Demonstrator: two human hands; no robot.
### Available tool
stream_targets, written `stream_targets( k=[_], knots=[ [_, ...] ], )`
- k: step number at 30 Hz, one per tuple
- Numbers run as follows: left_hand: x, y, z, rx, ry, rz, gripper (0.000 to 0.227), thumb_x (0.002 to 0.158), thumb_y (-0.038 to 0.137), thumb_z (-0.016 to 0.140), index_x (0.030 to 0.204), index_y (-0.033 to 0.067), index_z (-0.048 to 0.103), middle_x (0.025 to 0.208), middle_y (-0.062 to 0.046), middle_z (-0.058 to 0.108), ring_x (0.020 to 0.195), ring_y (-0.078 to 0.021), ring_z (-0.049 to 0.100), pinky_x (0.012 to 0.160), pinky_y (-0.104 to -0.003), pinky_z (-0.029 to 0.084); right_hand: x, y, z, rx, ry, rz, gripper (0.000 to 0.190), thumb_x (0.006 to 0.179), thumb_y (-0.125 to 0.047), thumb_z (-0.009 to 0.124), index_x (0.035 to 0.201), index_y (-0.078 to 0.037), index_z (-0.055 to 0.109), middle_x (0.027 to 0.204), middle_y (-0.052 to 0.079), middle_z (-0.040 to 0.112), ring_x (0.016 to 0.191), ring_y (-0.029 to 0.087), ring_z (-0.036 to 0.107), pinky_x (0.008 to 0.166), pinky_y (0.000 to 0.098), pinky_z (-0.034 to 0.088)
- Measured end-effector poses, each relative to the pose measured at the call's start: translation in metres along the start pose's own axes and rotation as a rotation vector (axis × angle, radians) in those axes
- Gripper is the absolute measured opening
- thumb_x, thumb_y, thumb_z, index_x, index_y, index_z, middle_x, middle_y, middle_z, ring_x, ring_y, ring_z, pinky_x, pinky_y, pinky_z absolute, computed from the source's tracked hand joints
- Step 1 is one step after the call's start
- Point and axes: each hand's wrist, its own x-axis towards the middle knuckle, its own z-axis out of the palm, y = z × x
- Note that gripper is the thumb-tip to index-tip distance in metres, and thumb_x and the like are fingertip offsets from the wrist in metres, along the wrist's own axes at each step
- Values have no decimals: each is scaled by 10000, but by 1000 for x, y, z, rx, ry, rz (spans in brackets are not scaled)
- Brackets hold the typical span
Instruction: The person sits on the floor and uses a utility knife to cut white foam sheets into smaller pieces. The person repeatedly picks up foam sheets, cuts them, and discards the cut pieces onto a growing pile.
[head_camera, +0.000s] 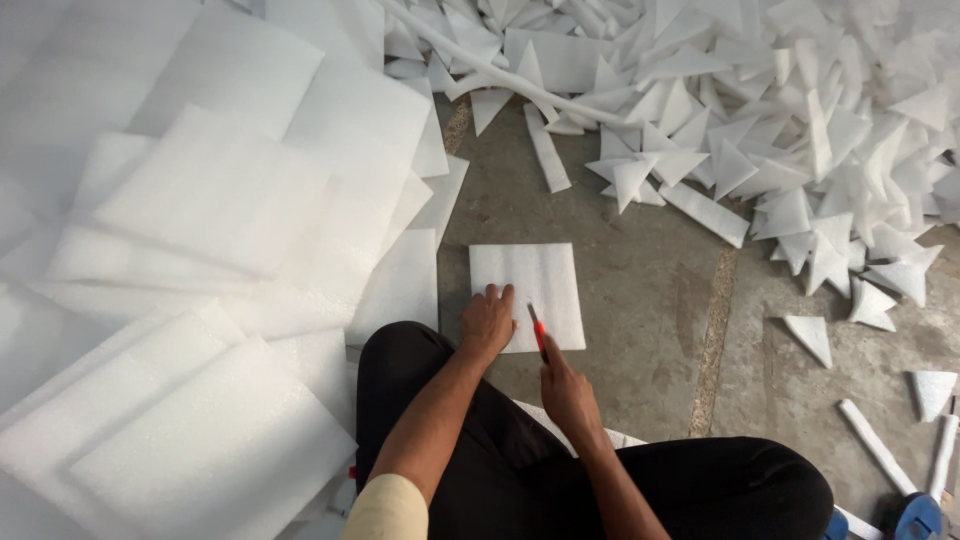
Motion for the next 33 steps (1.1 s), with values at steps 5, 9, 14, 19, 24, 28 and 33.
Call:
stream_targets(
  k=[5,9,14,19,24,28,33],
  knots=[
    [0,3,-26,5,-45,11,881,892,393,766,1606,208,282,1371,-185,493,1100,-355,635,846,-438,607,71,-19,6,-47,94,-100,635,973,-163,500,1587,-166,339,873,284,729,784,472,712,726,585,543],
    [5,-2,-23,-17,-68,-8,883,890,388,764,1609,229,277,1354,-178,499,1122,-352,625,845,-442,608,109,-31,5,-49,91,-90,637,970,-164,496,1582,-177,321,916,264,732,782,444,729,699,561,568],
    [9,-3,-19,-22,-71,-13,881,885,370,765,1604,226,277,1364,-182,486,1121,-356,623,831,-446,614,127,-40,2,-104,76,-100,631,977,-180,503,1584,-194,332,919,261,734,801,449,719,720,560,562],
    [8,-4,-17,-36,-37,0,871,873,350,773,1594,221,302,1352,-176,497,1113,-362,627,829,-453,609,138,-49,-1,-129,-19,-24,637,992,-188,474,1604,-193,298,886,255,744,761,425,739,708,550,582],
    [5,-1,-22,-35,-53,-28,857,888,319,763,1600,229,294,1374,-184,488,1108,-366,634,790,-444,626,127,-45,-6,-126,-33,-16,615,991,-181,474,1590,-194,338,872,254,741,759,409,742,716,549,593],
    [2,0,-25,-61,-25,-6,853,872,326,786,1583,195,334,1394,-195,497,1130,-366,640,811,-439,625,74,-26,-4,-101,-83,15,625,971,-166,481,1578,-229,347,859,280,729,775,425,746,762,565,584],
    [9,-3,-5,-61,-6,-23,852,855,332,791,1571,197,349,1385,-196,503,1101,-365,648,796,-439,630,-14,17,4,-141,-153,91,671,943,-156,493,1574,-305,321,903,283,736,849,475,720,827,588,556]
  ],
)
